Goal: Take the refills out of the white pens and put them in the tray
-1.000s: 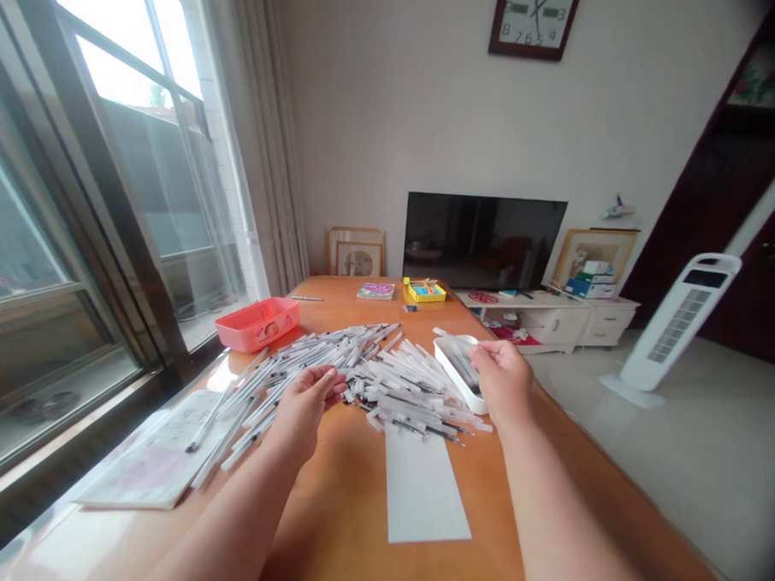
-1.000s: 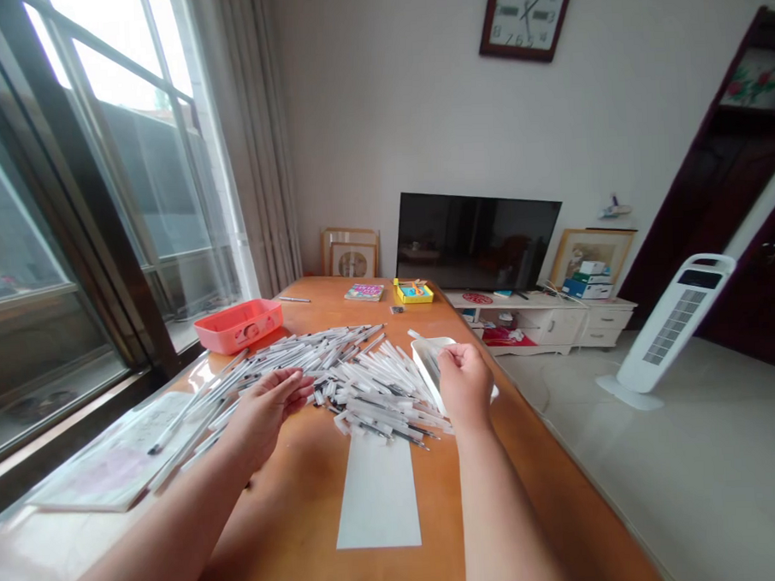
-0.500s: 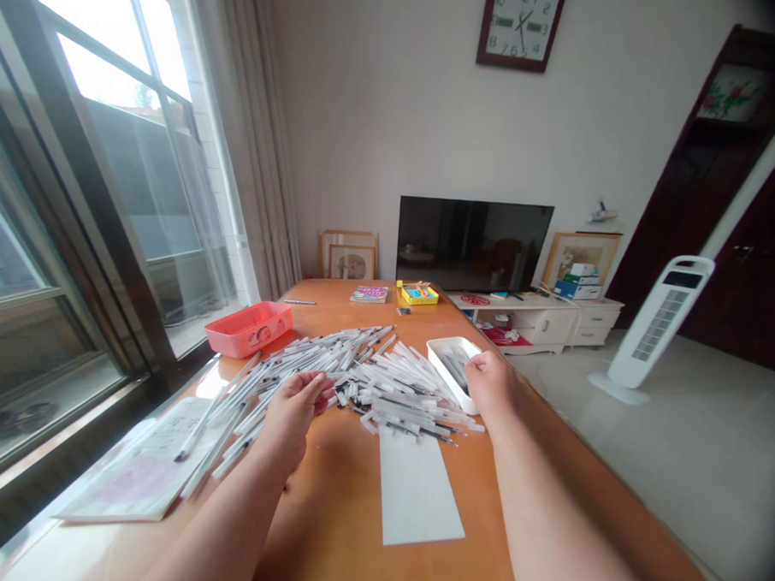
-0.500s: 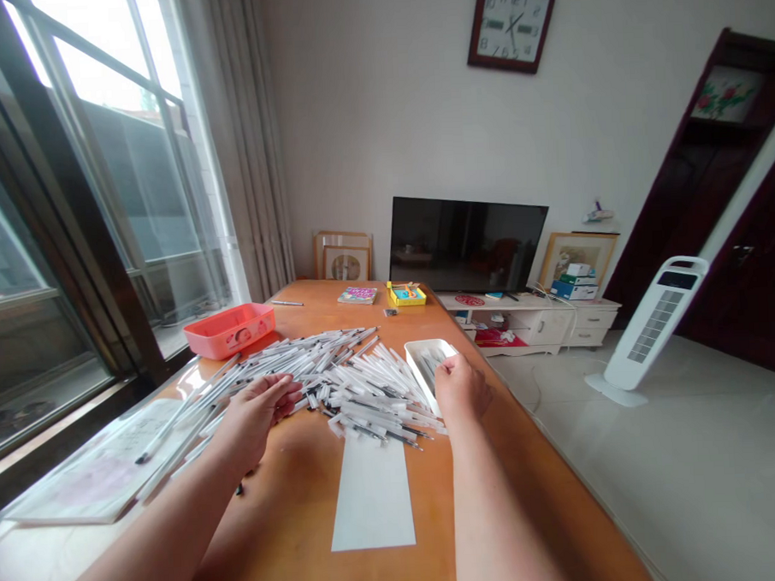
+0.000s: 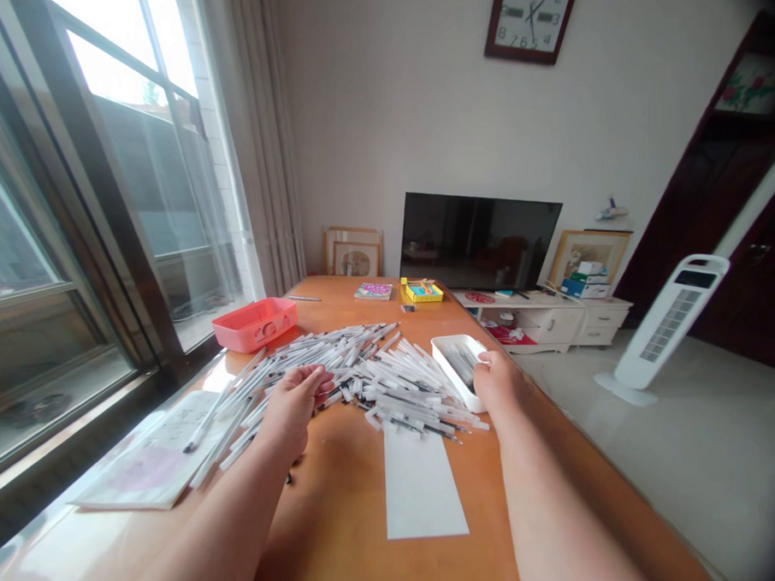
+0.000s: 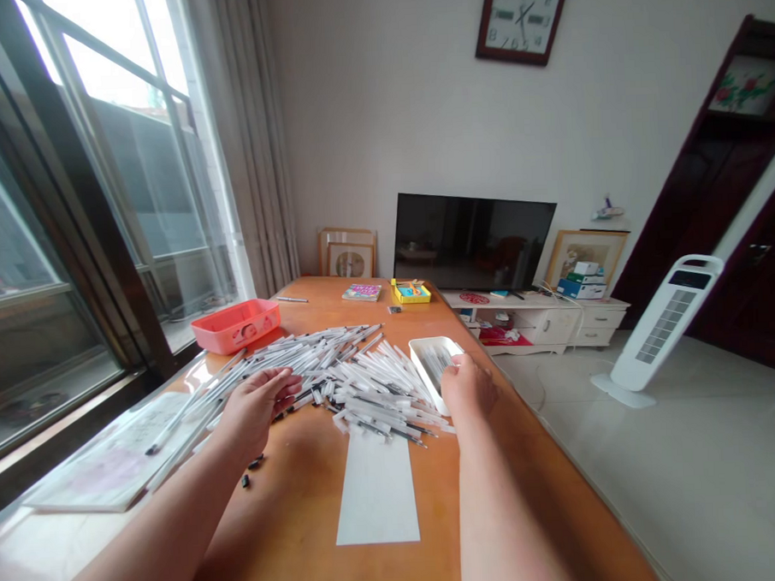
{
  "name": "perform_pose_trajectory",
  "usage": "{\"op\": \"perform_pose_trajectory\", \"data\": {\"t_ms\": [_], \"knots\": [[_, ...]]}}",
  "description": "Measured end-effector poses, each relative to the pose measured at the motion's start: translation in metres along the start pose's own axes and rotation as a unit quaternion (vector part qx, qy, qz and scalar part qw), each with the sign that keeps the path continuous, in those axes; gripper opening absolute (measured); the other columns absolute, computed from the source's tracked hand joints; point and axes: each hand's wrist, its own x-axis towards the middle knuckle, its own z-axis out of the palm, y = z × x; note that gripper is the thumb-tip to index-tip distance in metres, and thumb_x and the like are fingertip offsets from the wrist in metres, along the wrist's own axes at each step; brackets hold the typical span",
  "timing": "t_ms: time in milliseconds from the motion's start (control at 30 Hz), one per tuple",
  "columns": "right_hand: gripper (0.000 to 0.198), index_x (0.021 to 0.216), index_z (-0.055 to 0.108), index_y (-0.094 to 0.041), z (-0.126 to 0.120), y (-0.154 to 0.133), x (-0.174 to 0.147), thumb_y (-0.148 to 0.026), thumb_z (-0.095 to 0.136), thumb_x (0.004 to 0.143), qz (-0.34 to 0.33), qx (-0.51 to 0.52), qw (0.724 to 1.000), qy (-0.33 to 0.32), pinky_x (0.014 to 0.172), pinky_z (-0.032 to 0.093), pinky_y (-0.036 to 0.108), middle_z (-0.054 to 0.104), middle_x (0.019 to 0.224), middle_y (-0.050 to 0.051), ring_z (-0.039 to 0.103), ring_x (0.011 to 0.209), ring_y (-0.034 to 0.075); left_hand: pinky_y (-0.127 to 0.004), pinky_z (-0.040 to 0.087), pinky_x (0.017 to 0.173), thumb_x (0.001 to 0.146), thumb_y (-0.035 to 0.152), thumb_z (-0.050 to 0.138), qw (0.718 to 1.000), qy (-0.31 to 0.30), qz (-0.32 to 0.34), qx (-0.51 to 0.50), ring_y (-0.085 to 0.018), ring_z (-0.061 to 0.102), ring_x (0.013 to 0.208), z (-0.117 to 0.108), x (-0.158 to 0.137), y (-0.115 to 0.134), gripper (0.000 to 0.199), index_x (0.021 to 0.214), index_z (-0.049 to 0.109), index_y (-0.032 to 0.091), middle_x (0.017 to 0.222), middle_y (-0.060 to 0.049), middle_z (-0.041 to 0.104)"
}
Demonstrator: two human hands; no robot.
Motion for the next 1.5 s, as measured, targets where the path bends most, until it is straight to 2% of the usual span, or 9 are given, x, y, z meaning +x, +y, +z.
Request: {"op": "perform_pose_trajectory", "data": {"t_ms": [333, 500, 767, 967, 1100, 1200, 1300, 1367, 1500], "knots": [[0.036, 0.106, 0.075, -0.026, 0.002, 0.000, 0.001, -0.029, 0.045, 0.085, -0.009, -0.057, 0.997, -0.054, 0.085, 0.041, 0.050, 0.071, 0.096, 0.016, 0.063, 0.100, 0.036, -0.023, 0.049, 0.065, 0.064, 0.037, 0.084, 0.999, 0.030, 0.007, -0.018, -0.014, 0.067, 0.072, -0.005, 0.003, 0.005, 0.043, 0.095, 0.064, 0.015, 0.089, -0.008, 0.074], [0.039, 0.113, 0.073, -0.028, -0.005, -0.005, 0.002, -0.029, 0.045, 0.086, 0.004, -0.067, 0.995, -0.078, 0.088, 0.041, 0.048, 0.071, 0.102, 0.015, 0.062, 0.105, 0.034, -0.022, 0.049, 0.063, 0.070, 0.036, 0.079, 0.999, 0.045, 0.010, -0.020, -0.013, 0.067, 0.071, -0.006, 0.005, 0.006, 0.036, 0.095, 0.064, 0.015, 0.091, -0.010, 0.074], [0.035, 0.103, 0.076, -0.028, -0.014, -0.012, 0.001, -0.029, 0.044, 0.088, 0.010, -0.080, 0.989, -0.121, 0.089, 0.041, 0.050, 0.072, 0.103, 0.015, 0.063, 0.105, 0.035, -0.022, 0.049, 0.063, 0.070, 0.036, 0.079, 0.999, 0.049, 0.004, -0.008, -0.013, 0.067, 0.072, -0.006, 0.006, 0.005, 0.037, 0.096, 0.063, 0.015, 0.093, -0.011, 0.074], [0.034, 0.110, 0.072, -0.029, -0.015, -0.009, -0.003, -0.031, 0.047, 0.087, -0.015, -0.041, 0.996, -0.079, 0.088, 0.041, 0.048, 0.073, 0.106, 0.012, 0.063, 0.107, 0.035, -0.022, 0.049, 0.065, 0.070, 0.036, 0.080, 0.999, 0.041, 0.007, -0.020, -0.013, 0.068, 0.075, -0.013, 0.010, 0.004, 0.038, 0.097, 0.063, 0.016, 0.095, -0.010, 0.074], [0.031, 0.109, 0.069, -0.027, -0.016, -0.013, -0.009, -0.034, 0.050, 0.086, -0.051, 0.059, 0.996, -0.031, 0.081, 0.044, 0.039, 0.074, 0.107, 0.008, 0.065, 0.100, 0.030, -0.023, 0.049, 0.066, 0.071, 0.038, 0.078, 0.999, 0.049, 0.021, -0.009, -0.014, 0.067, 0.076, -0.018, 0.012, 0.007, 0.037, 0.098, 0.063, 0.016, 0.093, -0.009, 0.073], [0.027, 0.103, 0.070, -0.026, -0.019, -0.024, -0.019, -0.034, 0.052, 0.086, -0.103, 0.128, 0.986, 0.005, 0.077, 0.044, 0.034, 0.075, 0.101, 0.007, 0.066, 0.094, 0.027, -0.024, 0.047, 0.065, 0.075, 0.041, 0.072, 0.995, 0.060, 0.050, 0.058, -0.015, 0.065, 0.074, -0.020, 0.014, 0.007, 0.035, 0.097, 0.064, 0.016, 0.091, -0.008, 0.072], [0.023, 0.097, 0.070, -0.026, -0.022, -0.036, -0.034, -0.035, 0.052, 0.086, -0.143, 0.169, 0.975, 0.001, 0.073, 0.043, 0.031, 0.074, 0.091, 0.004, 0.066, 0.088, 0.024, -0.028, 0.046, 0.065, 0.079, 0.042, 0.066, 0.977, 0.064, 0.109, 0.174, -0.018, 0.064, 0.074, -0.021, 0.017, 0.001, 0.031, 0.096, 0.065, 0.016, 0.086, -0.007, 0.070], [0.022, 0.094, 0.070, -0.026, -0.023, -0.043, -0.043, -0.035, 0.052, 0.086, -0.158, 0.185, 0.970, -0.023, 0.068, 0.042, 0.030, 0.074, 0.085, 0.003, 0.065, 0.080, 0.023, -0.031, 0.047, 0.070, 0.081, 0.039, 0.064, 0.949, 0.049, 0.158, 0.268, -0.020, 0.064, 0.077, -0.021, 0.018, -0.005, 0.028, 0.097, 0.067, 0.016, 0.086, -0.007, 0.070], [0.023, 0.092, 0.070, -0.025, -0.020, -0.052, -0.057, -0.035, 0.050, 0.087, -0.183, 0.193, 0.962, -0.069, 0.062, 0.039, 0.029, 0.070, 0.075, 0.002, 0.062, 0.070, 0.021, -0.037, 0.046, 0.084, 0.087, 0.028, 0.055, 0.839, -0.023, 0.261, 0.476, -0.023, 0.061, 0.092, -0.016, 0.012, -0.013, 0.025, 0.105, 0.070, 0.020, 0.101, -0.009, 0.068]]}}
